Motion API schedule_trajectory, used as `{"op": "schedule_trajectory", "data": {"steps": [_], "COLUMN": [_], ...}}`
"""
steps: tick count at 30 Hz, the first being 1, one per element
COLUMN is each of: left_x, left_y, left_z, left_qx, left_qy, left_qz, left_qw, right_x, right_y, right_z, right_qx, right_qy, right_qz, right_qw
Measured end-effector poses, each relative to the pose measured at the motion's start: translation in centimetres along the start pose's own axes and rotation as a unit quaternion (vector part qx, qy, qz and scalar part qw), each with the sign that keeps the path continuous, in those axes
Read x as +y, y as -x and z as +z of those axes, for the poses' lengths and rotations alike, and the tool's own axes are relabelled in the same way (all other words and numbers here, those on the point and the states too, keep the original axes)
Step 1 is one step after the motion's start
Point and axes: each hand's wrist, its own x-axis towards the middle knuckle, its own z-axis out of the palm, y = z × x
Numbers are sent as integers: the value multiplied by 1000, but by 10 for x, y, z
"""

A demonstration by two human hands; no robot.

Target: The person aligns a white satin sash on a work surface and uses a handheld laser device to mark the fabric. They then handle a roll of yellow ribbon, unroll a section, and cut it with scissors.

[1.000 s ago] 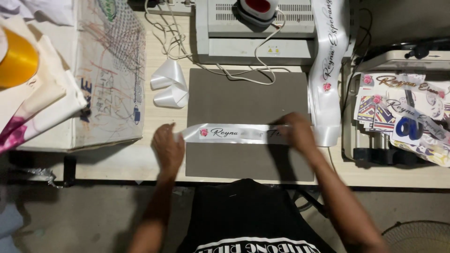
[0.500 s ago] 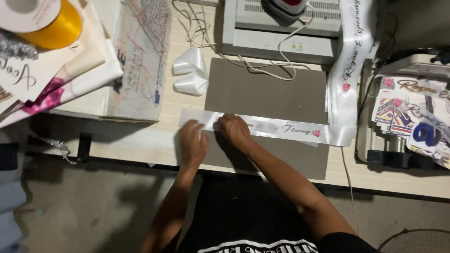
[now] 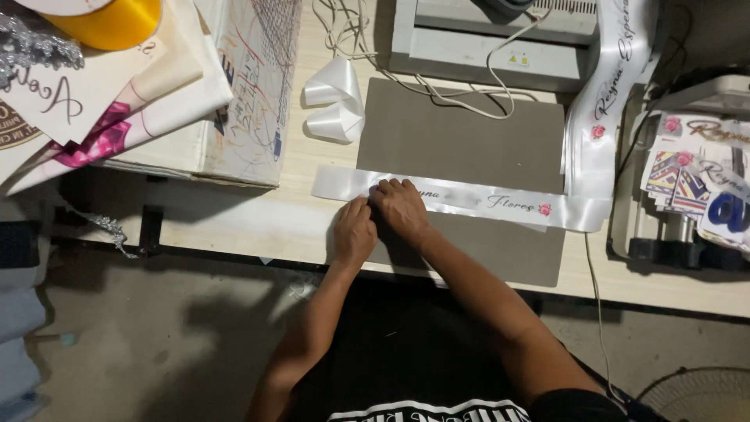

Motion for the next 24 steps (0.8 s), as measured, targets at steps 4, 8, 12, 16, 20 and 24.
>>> {"op": "schedule_trajectory", "data": {"steps": [4, 8, 12, 16, 20, 24], "left_x": [0, -1, 7, 19, 15, 17], "left_y": [-2, 0, -6, -10, -4, -9], "left_z": [1, 1, -4, -14, -10, -9], "left_qx": [-23, -17, -18, -37, -14, -33], "left_qy": [-14, -25, -19, 5, -20, -31], "left_qz": [5, 0, 8, -11, 23, -14], "left_qw": [1000, 1000, 1000, 999, 999, 999], "right_x": [5, 0, 6, 34, 95, 130], "right_y": [3, 3, 3, 13, 39, 56], "right_z": [19, 30, 30, 44, 73, 40], "right_qx": [-12, -23, 8, 53, 132, 148], "right_qy": [24, 27, -33, -171, -442, -598], "right_qz": [-1, 6, 59, 201, 339, 429], "right_qw": [1000, 999, 998, 963, 820, 661]}}
